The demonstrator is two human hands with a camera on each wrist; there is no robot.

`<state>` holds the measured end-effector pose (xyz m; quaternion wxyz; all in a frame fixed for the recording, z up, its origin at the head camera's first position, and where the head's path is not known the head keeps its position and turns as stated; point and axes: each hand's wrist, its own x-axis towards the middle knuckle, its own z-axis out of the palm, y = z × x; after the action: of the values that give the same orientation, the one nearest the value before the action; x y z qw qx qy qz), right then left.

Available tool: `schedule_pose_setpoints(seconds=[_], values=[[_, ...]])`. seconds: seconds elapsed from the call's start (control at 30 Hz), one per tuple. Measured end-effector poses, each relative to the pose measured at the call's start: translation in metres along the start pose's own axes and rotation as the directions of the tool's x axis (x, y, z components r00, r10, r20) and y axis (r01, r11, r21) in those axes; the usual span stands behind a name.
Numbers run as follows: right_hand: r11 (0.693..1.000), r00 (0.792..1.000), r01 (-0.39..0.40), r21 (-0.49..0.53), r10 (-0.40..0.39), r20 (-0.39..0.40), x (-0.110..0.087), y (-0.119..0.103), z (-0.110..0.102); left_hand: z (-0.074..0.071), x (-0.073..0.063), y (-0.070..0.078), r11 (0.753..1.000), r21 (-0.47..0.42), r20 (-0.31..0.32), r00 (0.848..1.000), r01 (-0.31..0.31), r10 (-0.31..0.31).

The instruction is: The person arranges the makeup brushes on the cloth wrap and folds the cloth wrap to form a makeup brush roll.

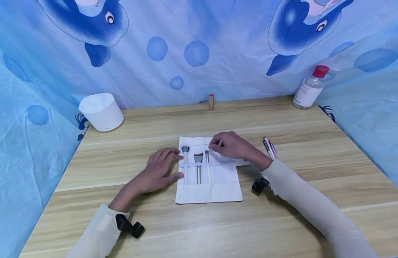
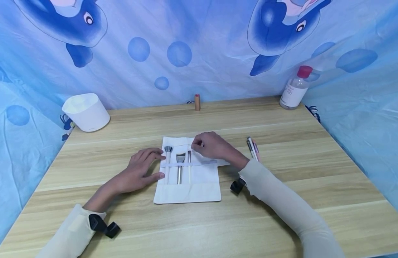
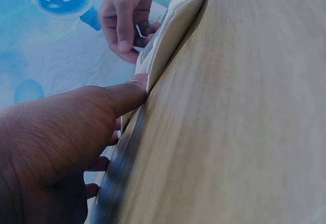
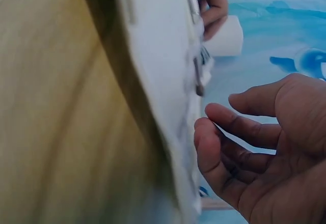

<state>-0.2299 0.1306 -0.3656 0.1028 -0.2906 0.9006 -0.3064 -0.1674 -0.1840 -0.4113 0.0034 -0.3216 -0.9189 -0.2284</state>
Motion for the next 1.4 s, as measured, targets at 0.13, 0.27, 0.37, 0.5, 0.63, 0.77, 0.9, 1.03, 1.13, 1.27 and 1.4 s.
schedule_pose_setpoints(seconds=[0.13, 0.27, 0.37, 0.5, 0.63, 0.77, 0.9, 1.03, 1.13, 1.27, 1.4], values=[[0.998, 0.997, -0.045, -0.052, 0.042, -0.06, -0.011, 0.0, -0.017, 0.0, 0.001, 0.001, 1.0, -0.002, 0.009, 1.0, -0.004, 0.004], [0.986, 0.986, -0.119, -0.119, 0.103, -0.134, -0.021, 0.005, -0.039, 0.0, 0.002, 0.0, 1.0, 0.006, 0.008, 1.0, -0.003, 0.003], [0.967, 0.974, -0.183, -0.177, 0.154, -0.169, -0.03, 0.015, -0.053, 0.0, 0.002, 0.0, 1.0, 0.007, 0.007, 1.0, 0.0, 0.0], [0.928, 0.952, -0.287, -0.238, 0.25, -0.176, -0.043, 0.03, -0.067, -0.001, 0.001, 0.001, 1.0, 0.0, 0.012, 1.0, 0.002, -0.002], [0.88, 0.934, -0.354, -0.316, 0.314, -0.174, -0.057, 0.044, -0.075, -0.001, 0.001, 0.002, 1.0, -0.003, 0.011, 1.0, 0.001, -0.001], [0.844, 0.924, -0.383, -0.376, 0.347, -0.162, -0.068, 0.054, -0.077, -0.002, 0.0, 0.002, 1.0, -0.007, 0.005, 1.0, 0.003, -0.003], [0.822, 0.916, -0.4, -0.404, 0.374, -0.146, -0.073, 0.058, -0.075, -0.001, 0.0, 0.003, 1.0, -0.018, 0.001, 1.0, 0.0, 0.0], [0.818, 0.916, -0.4, -0.414, 0.368, -0.159, -0.073, 0.059, -0.071, 0.0, -0.001, 0.001, 1.0, -0.017, -0.003, 1.0, -0.004, 0.004], [0.824, 0.921, -0.389, -0.412, 0.352, -0.165, -0.071, 0.06, -0.067, 0.0, -0.001, 0.0, 1.0, -0.016, -0.005, 1.0, -0.006, 0.006], [0.83, 0.924, -0.382, -0.407, 0.351, -0.153, -0.067, 0.059, -0.063, -0.001, -0.001, 0.0, 1.0, -0.015, -0.006, 1.0, -0.01, 0.01], [0.829, 0.918, -0.396, -0.395, 0.37, -0.145, -0.065, 0.057, -0.061, -0.001, -0.002, 0.0, 1.0, -0.015, -0.007, 1.0, -0.01, 0.01]])
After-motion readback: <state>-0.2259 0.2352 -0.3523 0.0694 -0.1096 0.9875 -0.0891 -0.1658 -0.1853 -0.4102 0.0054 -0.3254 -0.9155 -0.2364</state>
